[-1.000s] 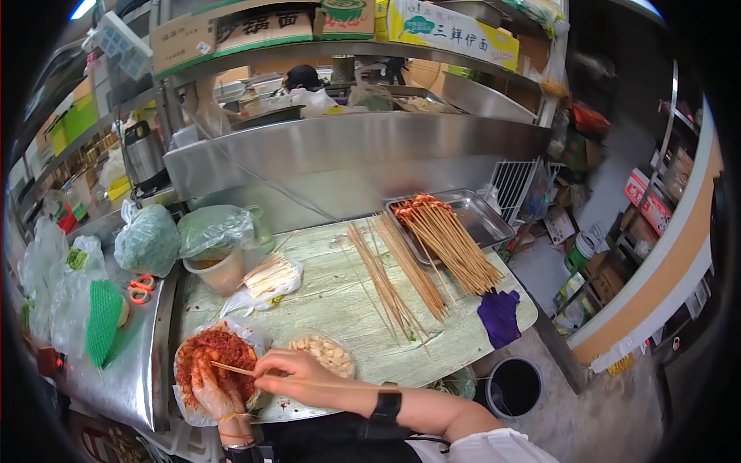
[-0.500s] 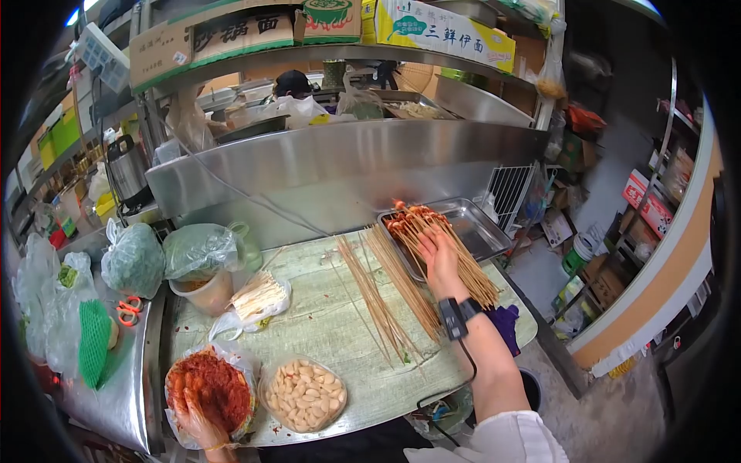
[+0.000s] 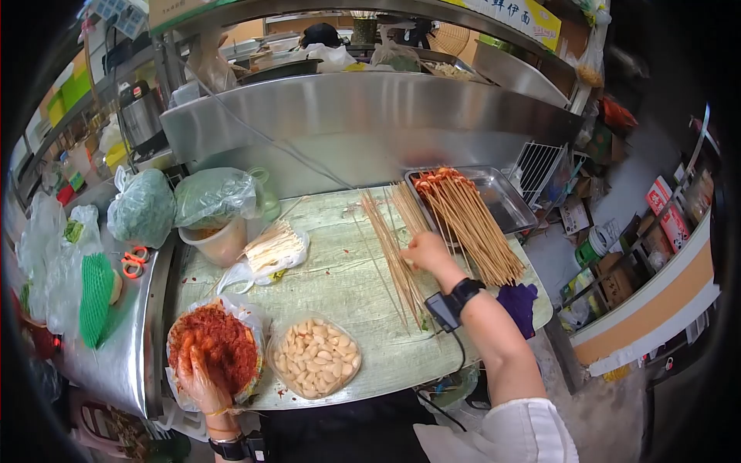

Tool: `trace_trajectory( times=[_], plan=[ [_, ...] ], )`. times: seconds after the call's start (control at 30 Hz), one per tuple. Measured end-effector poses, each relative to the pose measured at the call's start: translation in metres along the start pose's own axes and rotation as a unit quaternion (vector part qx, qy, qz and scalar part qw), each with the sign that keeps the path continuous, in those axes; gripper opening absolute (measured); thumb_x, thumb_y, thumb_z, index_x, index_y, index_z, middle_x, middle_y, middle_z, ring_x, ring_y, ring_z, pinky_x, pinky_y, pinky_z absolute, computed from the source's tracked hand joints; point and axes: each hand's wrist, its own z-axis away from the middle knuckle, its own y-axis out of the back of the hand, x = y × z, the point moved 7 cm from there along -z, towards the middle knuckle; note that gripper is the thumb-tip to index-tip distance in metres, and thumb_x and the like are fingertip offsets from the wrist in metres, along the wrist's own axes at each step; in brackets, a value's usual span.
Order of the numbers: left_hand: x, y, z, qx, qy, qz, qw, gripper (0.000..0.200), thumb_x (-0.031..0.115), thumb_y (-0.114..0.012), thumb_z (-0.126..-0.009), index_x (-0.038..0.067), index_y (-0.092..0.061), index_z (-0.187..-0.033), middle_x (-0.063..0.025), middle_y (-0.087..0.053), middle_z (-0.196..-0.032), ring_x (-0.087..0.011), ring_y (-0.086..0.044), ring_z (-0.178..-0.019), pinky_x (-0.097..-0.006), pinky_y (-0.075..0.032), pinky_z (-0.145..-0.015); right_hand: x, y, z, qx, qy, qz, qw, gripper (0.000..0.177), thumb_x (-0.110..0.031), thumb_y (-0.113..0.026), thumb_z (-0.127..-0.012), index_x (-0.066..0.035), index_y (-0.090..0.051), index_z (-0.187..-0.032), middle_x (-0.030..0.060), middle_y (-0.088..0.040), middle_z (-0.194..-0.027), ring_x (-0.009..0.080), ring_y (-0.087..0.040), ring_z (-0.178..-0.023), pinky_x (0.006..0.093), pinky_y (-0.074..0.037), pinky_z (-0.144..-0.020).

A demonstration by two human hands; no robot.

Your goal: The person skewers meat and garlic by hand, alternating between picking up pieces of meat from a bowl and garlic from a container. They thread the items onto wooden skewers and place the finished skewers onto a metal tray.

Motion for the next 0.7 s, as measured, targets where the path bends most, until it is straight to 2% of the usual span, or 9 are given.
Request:
trace_trajectory(
  times=[0.03, 0.13, 0.17, 0.23, 0.27, 0.33, 0.5, 0.57, 0.7],
  plan=[
    [0.0, 0.0, 0.0, 0.001, -0.001, 0.001, 1.0, 0.029, 0.011, -0.048, -0.096, -0.004, -0.05, -0.121, -0.0121, -0.056, -0.119, -0.0193, -0.056, -0.106, -0.0318, -0.046, -0.092, -0.009, -0.005, 0.004, -0.003, 0.027, 0.154, 0.988, 0.022, -0.016, -0.07, -0.074, 0.006, -0.067, -0.076, 0.0142, -0.066, -0.071, 0.0169, -0.064, -0.057, 0.0289, -0.051, -0.053],
    [0.002, 0.002, 0.002, 0.002, -0.024, -0.01, 1.0, 0.028, 0.009, -0.049, -0.095, -0.004, -0.051, -0.12, -0.0119, -0.056, -0.118, -0.0182, -0.057, -0.103, -0.031, -0.047, -0.09, -0.011, -0.025, -0.006, 0.093, 0.098, 0.229, 0.964, 0.026, -0.018, -0.072, -0.071, 0.006, -0.066, -0.07, 0.0176, -0.065, -0.067, 0.0206, -0.063, -0.053, 0.0326, -0.051, -0.051],
    [0.001, 0.003, 0.001, 0.011, -0.016, -0.022, 1.0, 0.028, 0.009, -0.049, -0.095, -0.004, -0.052, -0.119, -0.0117, -0.057, -0.118, -0.0178, -0.057, -0.103, -0.0304, -0.047, -0.09, -0.009, -0.028, -0.01, 0.091, 0.1, 0.229, 0.964, 0.026, -0.018, -0.072, -0.071, 0.006, -0.066, -0.07, 0.0176, -0.065, -0.067, 0.0206, -0.063, -0.053, 0.0326, -0.051, -0.051],
    [0.001, 0.002, 0.0, 0.02, -0.011, -0.032, 0.999, 0.027, 0.009, -0.05, -0.094, -0.004, -0.052, -0.118, -0.0115, -0.057, -0.117, -0.0173, -0.057, -0.103, -0.0298, -0.047, -0.09, 0.008, -0.036, -0.018, -0.032, -0.011, 0.117, 0.993, 0.022, -0.016, -0.072, -0.073, 0.005, -0.066, -0.072, 0.0147, -0.064, -0.063, 0.018, -0.063, -0.051, 0.0311, -0.049, -0.048],
    [0.002, 0.003, 0.0, 0.022, -0.012, -0.029, 0.999, 0.027, 0.009, -0.05, -0.094, -0.004, -0.053, -0.118, -0.0112, -0.058, -0.116, -0.017, -0.057, -0.103, -0.0295, -0.047, -0.089, 0.008, -0.033, -0.018, -0.032, -0.008, 0.12, 0.992, 0.022, -0.016, -0.072, -0.073, 0.005, -0.066, -0.072, 0.0147, -0.064, -0.063, 0.018, -0.063, -0.051, 0.0311, -0.049, -0.048],
    [0.004, -0.001, 0.002, 0.02, -0.015, -0.021, 0.999, 0.026, 0.008, -0.05, -0.094, -0.004, -0.054, -0.117, -0.0107, -0.059, -0.114, -0.0169, -0.057, -0.102, -0.0292, -0.047, -0.089, 0.022, -0.031, -0.012, -0.08, -0.102, -0.082, 0.988, 0.016, -0.012, -0.07, -0.076, 0.003, -0.065, -0.074, 0.0096, -0.063, -0.06, 0.0141, -0.058, -0.046, 0.0275, -0.046, -0.044],
    [0.003, -0.005, 0.001, 0.02, 0.001, 0.002, 1.0, 0.025, 0.008, -0.05, -0.094, -0.004, -0.055, -0.116, -0.0105, -0.059, -0.113, -0.0164, -0.058, -0.099, -0.0288, -0.048, -0.087, 0.014, -0.003, 0.011, -0.056, -0.124, -0.172, 0.976, 0.012, -0.011, -0.066, -0.082, 0.0, -0.064, -0.079, 0.0038, -0.061, -0.06, 0.0086, -0.05, -0.044, 0.0225, -0.04, -0.04],
    [0.006, -0.007, 0.003, 0.023, -0.005, 0.01, 1.0, 0.025, 0.009, -0.051, -0.094, -0.004, -0.055, -0.115, -0.0103, -0.06, -0.112, -0.0162, -0.059, -0.097, -0.0286, -0.049, -0.086, 0.007, 0.001, 0.006, -0.071, -0.079, -0.251, 0.962, 0.011, -0.011, -0.064, -0.084, -0.001, -0.064, -0.079, 0.003, -0.063, -0.065, 0.0065, -0.053, -0.049, 0.0214, -0.04, -0.043],
    [0.005, -0.005, 0.003, 0.025, 0.003, -0.018, 1.0, 0.023, 0.009, -0.051, -0.094, -0.003, -0.057, -0.112, -0.0095, -0.062, -0.105, -0.0154, -0.06, -0.09, -0.0276, -0.05, -0.081, -0.021, 0.013, -0.025, -0.08, -0.031, -0.244, 0.966, 0.011, -0.012, -0.063, -0.084, -0.005, -0.064, -0.076, 0.0012, -0.064, -0.067, 0.0042, -0.054, -0.052, 0.0198, -0.039, -0.044]
  ],
)
